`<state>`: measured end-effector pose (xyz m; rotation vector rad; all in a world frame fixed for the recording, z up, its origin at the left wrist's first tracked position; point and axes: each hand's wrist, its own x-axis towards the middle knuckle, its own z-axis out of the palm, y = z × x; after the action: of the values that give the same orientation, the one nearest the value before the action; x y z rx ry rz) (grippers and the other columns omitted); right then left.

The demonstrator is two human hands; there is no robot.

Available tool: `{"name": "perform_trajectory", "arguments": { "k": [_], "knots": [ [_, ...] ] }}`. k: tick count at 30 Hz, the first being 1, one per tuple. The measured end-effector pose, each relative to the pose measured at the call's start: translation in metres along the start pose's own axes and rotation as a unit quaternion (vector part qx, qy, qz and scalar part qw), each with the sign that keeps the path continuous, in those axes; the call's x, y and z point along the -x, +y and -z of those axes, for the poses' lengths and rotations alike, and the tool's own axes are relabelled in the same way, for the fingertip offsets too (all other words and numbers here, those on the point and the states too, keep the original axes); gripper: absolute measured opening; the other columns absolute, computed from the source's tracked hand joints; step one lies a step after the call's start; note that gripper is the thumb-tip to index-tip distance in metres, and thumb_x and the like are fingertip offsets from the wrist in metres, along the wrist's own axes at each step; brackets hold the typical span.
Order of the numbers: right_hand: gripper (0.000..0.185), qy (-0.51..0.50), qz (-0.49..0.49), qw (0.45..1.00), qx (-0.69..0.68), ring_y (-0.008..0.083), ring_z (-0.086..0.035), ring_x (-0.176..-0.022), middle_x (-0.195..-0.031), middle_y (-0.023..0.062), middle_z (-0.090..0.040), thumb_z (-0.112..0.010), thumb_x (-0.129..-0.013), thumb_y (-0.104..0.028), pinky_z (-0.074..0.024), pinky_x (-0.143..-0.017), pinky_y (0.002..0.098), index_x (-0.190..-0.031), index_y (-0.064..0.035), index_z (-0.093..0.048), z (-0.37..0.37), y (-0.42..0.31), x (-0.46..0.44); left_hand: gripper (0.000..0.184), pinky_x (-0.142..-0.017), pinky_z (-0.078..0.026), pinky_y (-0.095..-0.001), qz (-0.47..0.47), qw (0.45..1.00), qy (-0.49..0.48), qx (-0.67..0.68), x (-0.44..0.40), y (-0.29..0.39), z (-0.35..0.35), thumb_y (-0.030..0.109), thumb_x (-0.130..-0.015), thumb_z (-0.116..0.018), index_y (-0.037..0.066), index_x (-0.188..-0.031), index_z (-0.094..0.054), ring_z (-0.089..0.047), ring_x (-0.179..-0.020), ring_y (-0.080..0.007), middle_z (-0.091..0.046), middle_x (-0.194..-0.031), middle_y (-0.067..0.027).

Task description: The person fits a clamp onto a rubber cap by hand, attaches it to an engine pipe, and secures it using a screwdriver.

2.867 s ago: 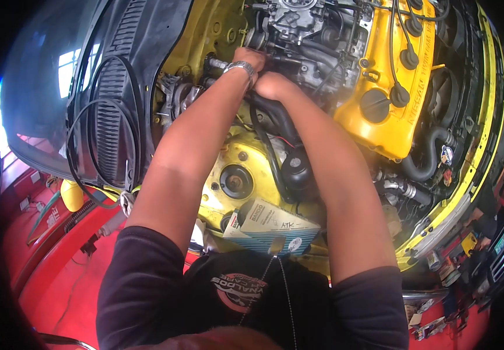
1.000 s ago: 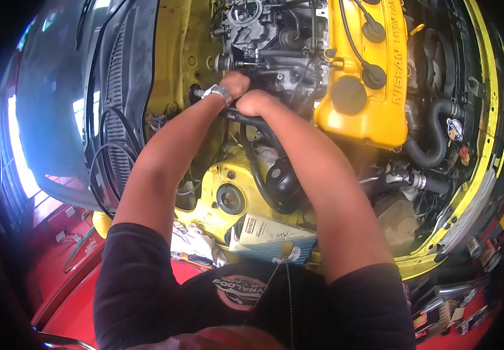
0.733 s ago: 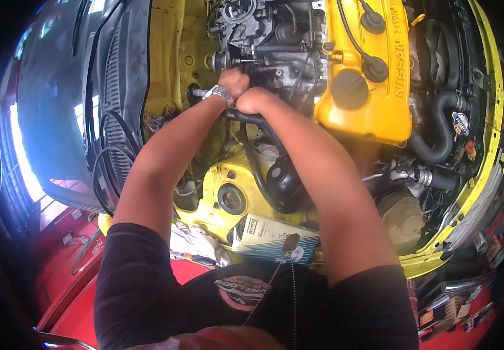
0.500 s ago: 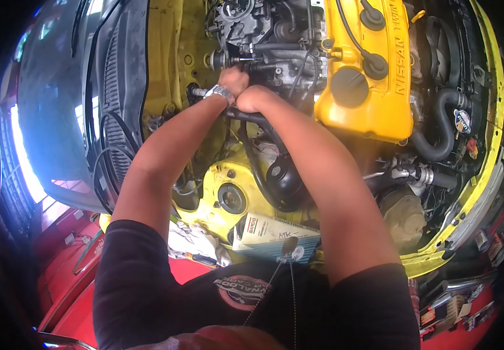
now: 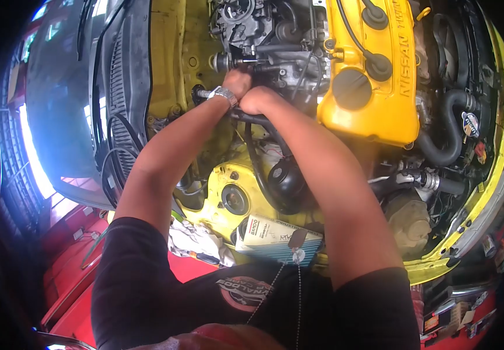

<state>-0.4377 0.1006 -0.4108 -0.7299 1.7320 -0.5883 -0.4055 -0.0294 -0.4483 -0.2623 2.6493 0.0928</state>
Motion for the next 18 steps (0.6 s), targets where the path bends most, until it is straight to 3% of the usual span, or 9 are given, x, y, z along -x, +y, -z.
{"name": "perform_trajectory", "arguments": {
  "k": [1,2,4,6,8,11,15,17,18],
  "knots": [
    [0.039,0.003,-0.004,1.0,0.002,0.0315,-0.057,-0.117,-0.126,0.0195,-0.058,-0.056,-0.082,-0.027,-0.0446,-0.097,0.039,-0.112,-0.0067,-0.068,-0.001,0.0,0.002,0.035,-0.086,-0.049,-0.0491,-0.096,0.993,-0.031,-0.067,0.001,-0.006,-0.001,0.026,-0.089,-0.046,0.003,-0.104,-0.066,-0.063,-0.092,-0.0423,-0.066,-0.098,-0.0261],
    [0.039,0.007,-0.009,1.0,0.005,0.0314,-0.057,-0.117,-0.126,0.0192,-0.058,-0.056,-0.082,-0.027,-0.0448,-0.097,0.0391,-0.112,-0.0067,-0.068,-0.001,0.001,0.002,0.035,-0.086,-0.049,-0.0491,-0.099,0.992,-0.029,-0.068,-0.002,-0.007,-0.005,0.026,-0.089,-0.046,0.003,-0.104,-0.066,-0.063,-0.092,-0.0423,-0.066,-0.098,-0.0261],
    [0.039,0.001,-0.006,1.0,0.008,0.0314,-0.057,-0.117,-0.126,0.0183,-0.058,-0.055,-0.082,-0.028,-0.0449,-0.097,0.0391,-0.112,-0.007,-0.068,0.001,0.0,0.002,0.037,-0.091,-0.046,-0.0474,0.016,0.984,0.056,0.169,-0.002,-0.004,-0.01,0.028,-0.086,-0.045,0.003,-0.103,-0.067,-0.059,-0.099,-0.0447,-0.064,-0.101,-0.0293],
    [0.039,-0.014,0.005,1.0,0.023,0.0313,-0.057,-0.117,-0.126,0.0179,-0.058,-0.055,-0.082,-0.029,-0.0449,-0.097,0.0393,-0.112,-0.0073,-0.068,0.003,0.0,0.004,0.038,-0.093,-0.045,-0.0472,0.066,0.979,0.034,0.189,0.002,0.0,-0.006,0.028,-0.085,-0.045,0.002,-0.103,-0.067,-0.058,-0.103,-0.0448,-0.063,-0.106,-0.0292],
    [0.04,-0.013,0.003,1.0,0.018,0.0312,-0.057,-0.117,-0.126,0.0178,-0.058,-0.055,-0.083,-0.03,-0.0449,-0.097,0.0393,-0.113,-0.0075,-0.068,0.001,0.001,0.003,0.028,-0.085,-0.051,-0.0458,0.109,0.979,0.045,0.165,0.004,0.01,0.002,0.012,-0.085,-0.052,-0.003,-0.103,-0.066,-0.063,-0.097,-0.0411,-0.065,-0.104,-0.0253],
    [0.041,-0.001,0.003,1.0,0.009,0.0308,-0.057,-0.117,-0.127,0.0173,-0.058,-0.055,-0.083,-0.031,-0.045,-0.097,0.0395,-0.114,-0.0077,-0.068,-0.001,0.003,0.001,0.027,-0.083,-0.051,-0.0463,0.163,0.964,0.045,0.203,0.014,0.029,0.031,0.015,-0.087,-0.052,-0.002,-0.102,-0.067,-0.064,-0.095,-0.0411,-0.065,-0.103,-0.0271],
    [0.04,0.007,0.025,1.0,-0.002,0.0317,-0.058,-0.116,-0.124,0.0206,-0.059,-0.048,-0.087,-0.029,-0.0456,-0.096,0.0397,-0.113,-0.0043,-0.066,0.002,0.001,0.009,0.027,-0.076,-0.052,-0.0436,0.105,0.966,-0.02,0.235,0.017,0.014,0.02,0.017,-0.088,-0.055,-0.003,-0.101,-0.067,-0.067,-0.087,-0.0367,-0.068,-0.094,-0.0235],
    [0.04,0.006,0.033,0.999,0.007,0.0316,-0.058,-0.115,-0.124,0.0206,-0.059,-0.047,-0.088,-0.028,-0.0457,-0.096,0.0398,-0.114,-0.0047,-0.066,0.002,0.002,0.005,0.036,-0.077,-0.051,-0.039,0.315,0.736,-0.013,0.6,0.009,0.018,0.012,0.03,-0.086,-0.055,-0.001,-0.099,-0.068,-0.067,-0.077,-0.0315,-0.071,-0.083,-0.0161],
    [0.039,0.001,0.037,0.999,0.018,0.0316,-0.059,-0.114,-0.123,0.0206,-0.06,-0.047,-0.088,-0.028,-0.0458,-0.096,0.0399,-0.114,-0.0052,-0.066,-0.001,0.004,0.001,0.036,-0.077,-0.051,-0.039,0.315,0.737,-0.012,0.599,0.012,0.02,0.017,0.03,-0.086,-0.055,-0.001,-0.099,-0.068,-0.067,-0.077,-0.0315,-0.071,-0.083,-0.0161]
  ]
}}
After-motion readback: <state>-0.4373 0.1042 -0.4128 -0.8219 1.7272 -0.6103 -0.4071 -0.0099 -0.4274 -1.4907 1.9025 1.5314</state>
